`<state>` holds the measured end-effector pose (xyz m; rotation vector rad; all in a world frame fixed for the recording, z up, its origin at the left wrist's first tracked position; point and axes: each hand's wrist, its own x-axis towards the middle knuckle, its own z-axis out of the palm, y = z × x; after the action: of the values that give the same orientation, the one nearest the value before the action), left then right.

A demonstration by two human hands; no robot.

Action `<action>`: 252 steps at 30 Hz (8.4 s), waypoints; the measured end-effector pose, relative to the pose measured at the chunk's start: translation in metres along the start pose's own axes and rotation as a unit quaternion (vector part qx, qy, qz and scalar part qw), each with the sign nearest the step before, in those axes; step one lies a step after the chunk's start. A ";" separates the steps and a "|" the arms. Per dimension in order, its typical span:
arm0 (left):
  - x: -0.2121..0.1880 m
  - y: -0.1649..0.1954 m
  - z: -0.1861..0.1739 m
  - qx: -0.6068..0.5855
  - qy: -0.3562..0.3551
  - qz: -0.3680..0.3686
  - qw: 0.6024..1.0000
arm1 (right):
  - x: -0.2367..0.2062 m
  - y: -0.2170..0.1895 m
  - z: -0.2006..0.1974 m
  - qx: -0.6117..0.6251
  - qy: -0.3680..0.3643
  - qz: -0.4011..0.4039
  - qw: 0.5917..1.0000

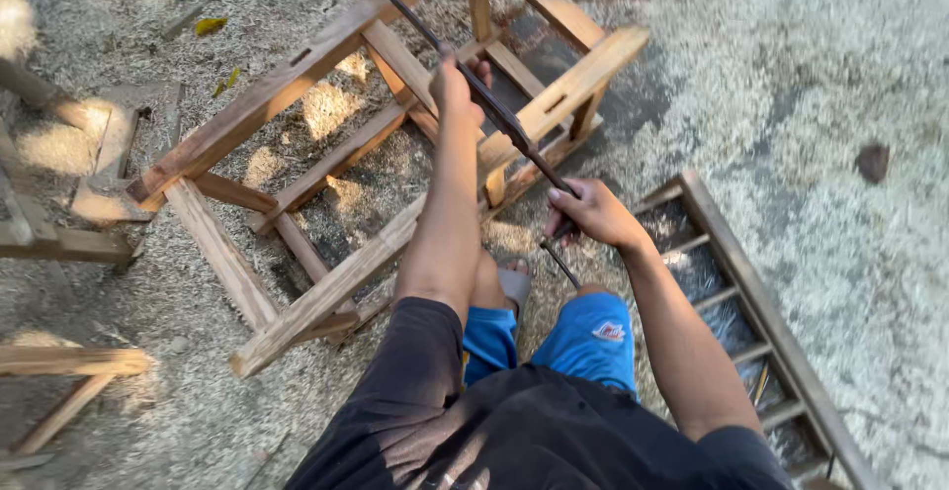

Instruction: The person uses a hammer and a large clamp to assemble a wooden frame. They repeatedly position the clamp, hammer nails into the joints, and adjust the frame pieces to align them.

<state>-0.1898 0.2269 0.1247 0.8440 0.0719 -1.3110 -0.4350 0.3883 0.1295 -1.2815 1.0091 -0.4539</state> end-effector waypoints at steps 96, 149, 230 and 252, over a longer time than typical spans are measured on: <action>0.006 -0.149 -0.046 0.820 -0.367 0.418 0.134 | -0.024 0.019 -0.002 -0.563 0.200 -0.102 0.795; 0.000 -0.106 -0.060 0.644 -0.447 0.592 0.186 | 0.045 0.108 -0.072 -0.164 0.354 -0.089 0.916; -0.251 -0.205 -0.249 0.355 -0.177 -0.211 0.893 | -0.149 0.252 -0.015 0.085 0.181 0.076 0.977; -0.236 -0.151 -0.264 0.451 -0.106 -0.220 0.859 | -0.045 0.287 -0.148 0.054 0.527 0.318 0.787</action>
<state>-0.2841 0.5699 -0.0212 1.5224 -0.6081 -1.8964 -0.6483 0.4181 -0.1150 -0.4152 2.2197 -0.6895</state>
